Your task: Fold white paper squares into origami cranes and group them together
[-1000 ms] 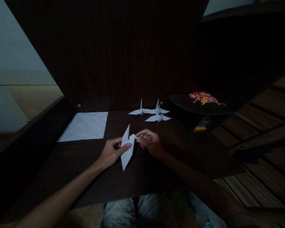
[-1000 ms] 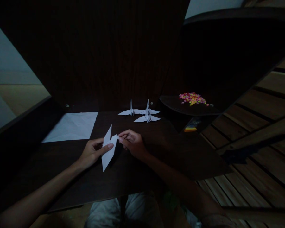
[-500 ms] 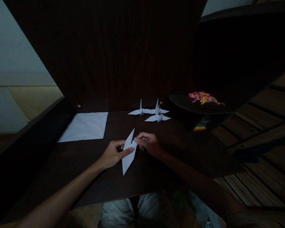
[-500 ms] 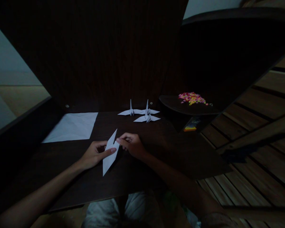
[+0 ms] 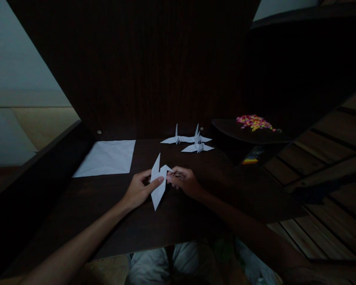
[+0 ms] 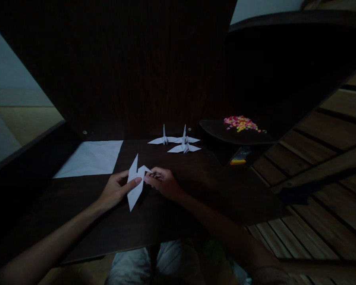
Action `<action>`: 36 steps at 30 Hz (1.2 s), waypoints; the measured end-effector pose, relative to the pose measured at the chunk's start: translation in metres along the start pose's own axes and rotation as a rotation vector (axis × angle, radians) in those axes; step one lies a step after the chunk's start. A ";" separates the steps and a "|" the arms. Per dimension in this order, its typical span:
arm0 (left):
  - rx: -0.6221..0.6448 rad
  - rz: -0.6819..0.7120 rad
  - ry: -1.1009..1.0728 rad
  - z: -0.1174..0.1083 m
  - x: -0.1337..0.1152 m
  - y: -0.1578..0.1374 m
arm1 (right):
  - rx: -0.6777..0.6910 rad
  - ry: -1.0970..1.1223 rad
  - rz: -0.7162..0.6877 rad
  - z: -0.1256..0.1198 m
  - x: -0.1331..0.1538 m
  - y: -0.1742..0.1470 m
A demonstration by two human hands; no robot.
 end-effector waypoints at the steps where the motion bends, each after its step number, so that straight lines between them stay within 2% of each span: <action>1: -0.005 0.000 0.001 -0.001 0.000 0.000 | -0.005 0.000 -0.006 -0.001 0.001 0.000; 16: 0.000 0.010 0.003 0.001 0.001 0.001 | -0.105 -0.040 -0.088 -0.009 0.008 -0.001; 24: 0.078 0.017 0.026 0.009 0.004 -0.001 | -0.061 -0.089 -0.096 -0.004 0.013 -0.003; 31: 0.055 0.028 0.049 0.006 0.001 -0.001 | -0.025 -0.156 -0.107 -0.004 0.014 -0.003; 36: 0.026 0.028 0.071 0.003 0.001 -0.001 | -0.068 -0.189 -0.073 -0.008 0.007 0.000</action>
Point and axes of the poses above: each hand's wrist, its own y-axis towards the middle knuckle, its own z-axis out of the palm, x = y × z, the point moved 9 cm from there along y, towards the middle knuckle, and after that the axes turned 3 degrees about -z, right-handed, at the moved point
